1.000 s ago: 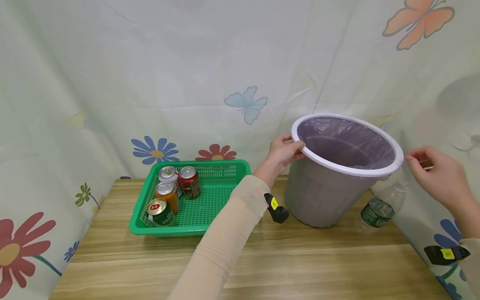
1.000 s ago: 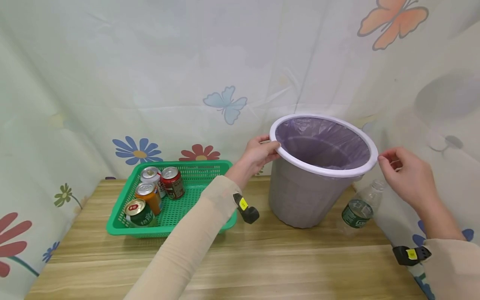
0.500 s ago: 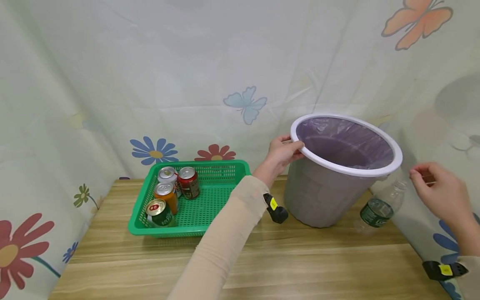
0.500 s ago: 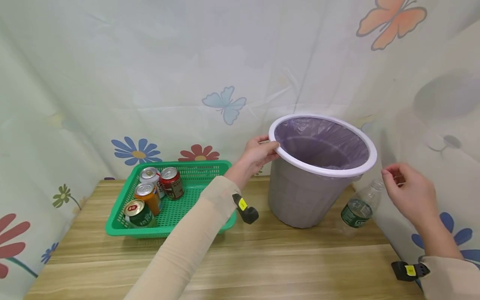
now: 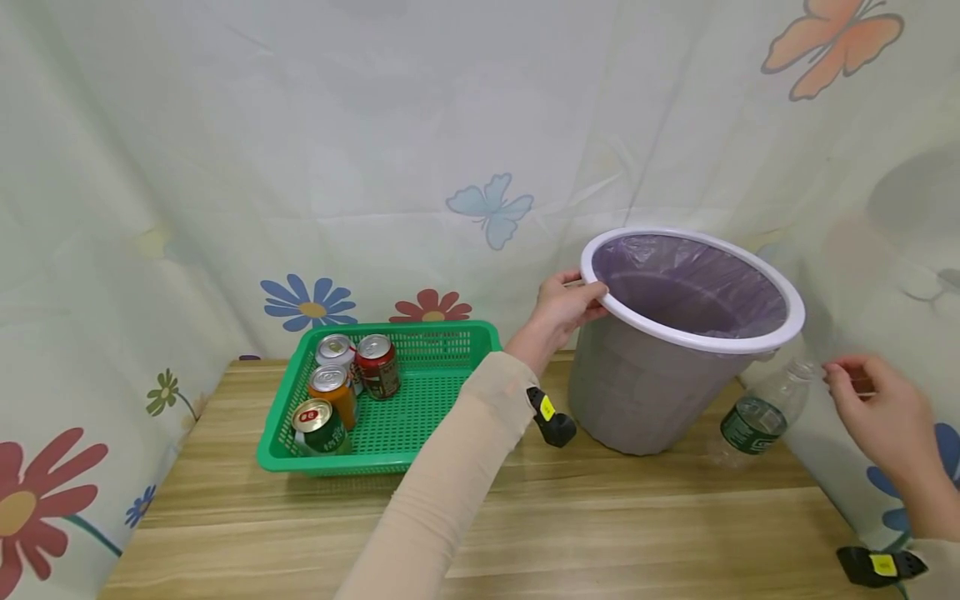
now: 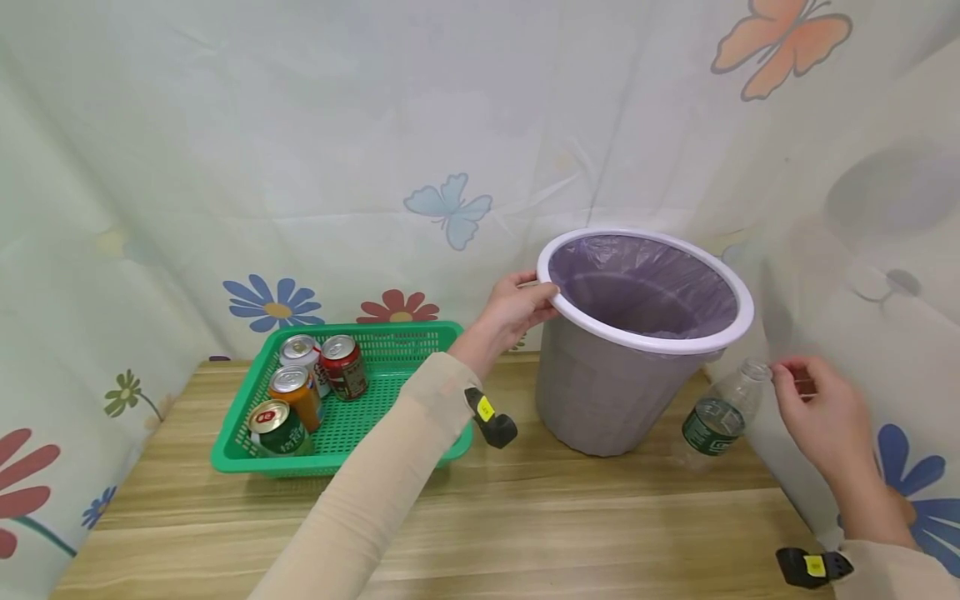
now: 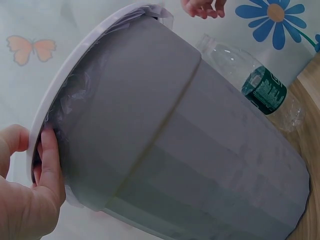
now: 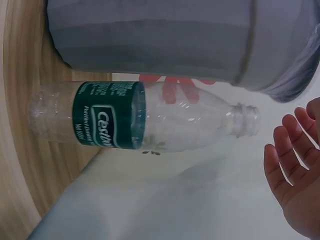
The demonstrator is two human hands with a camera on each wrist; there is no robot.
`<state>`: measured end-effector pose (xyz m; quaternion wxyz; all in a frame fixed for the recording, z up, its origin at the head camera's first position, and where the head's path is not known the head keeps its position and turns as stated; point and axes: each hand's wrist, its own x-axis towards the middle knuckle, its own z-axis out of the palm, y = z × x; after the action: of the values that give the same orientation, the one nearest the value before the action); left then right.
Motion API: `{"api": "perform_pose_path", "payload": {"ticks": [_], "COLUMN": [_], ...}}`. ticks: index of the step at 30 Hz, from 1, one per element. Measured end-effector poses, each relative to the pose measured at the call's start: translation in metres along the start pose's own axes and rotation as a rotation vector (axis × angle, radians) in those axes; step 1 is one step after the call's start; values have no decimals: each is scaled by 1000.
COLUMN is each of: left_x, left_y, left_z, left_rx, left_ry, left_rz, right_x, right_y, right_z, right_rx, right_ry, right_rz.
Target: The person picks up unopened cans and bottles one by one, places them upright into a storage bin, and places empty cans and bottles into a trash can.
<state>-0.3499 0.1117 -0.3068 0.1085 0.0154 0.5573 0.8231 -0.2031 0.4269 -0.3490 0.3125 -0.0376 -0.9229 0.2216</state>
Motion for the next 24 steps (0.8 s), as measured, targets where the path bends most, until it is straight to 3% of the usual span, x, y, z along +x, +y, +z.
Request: {"api": "perform_pose_path", "payload": {"ticks": [8,16,24], "left_x": [1,1,0], "left_y": [0,0,-1], "left_z": [-1,0,-1], "left_rx": [-1,-3,-4], "left_ry": [2,1,1], "left_rz": [0,-1,1], "right_x": [-8,-18,-26], "right_y": [14,27,34], "right_z": [6,14,26], "right_rx": [47,73,68], "right_ry": [35,-28,-24], "right_rz": [51,86,176]}}
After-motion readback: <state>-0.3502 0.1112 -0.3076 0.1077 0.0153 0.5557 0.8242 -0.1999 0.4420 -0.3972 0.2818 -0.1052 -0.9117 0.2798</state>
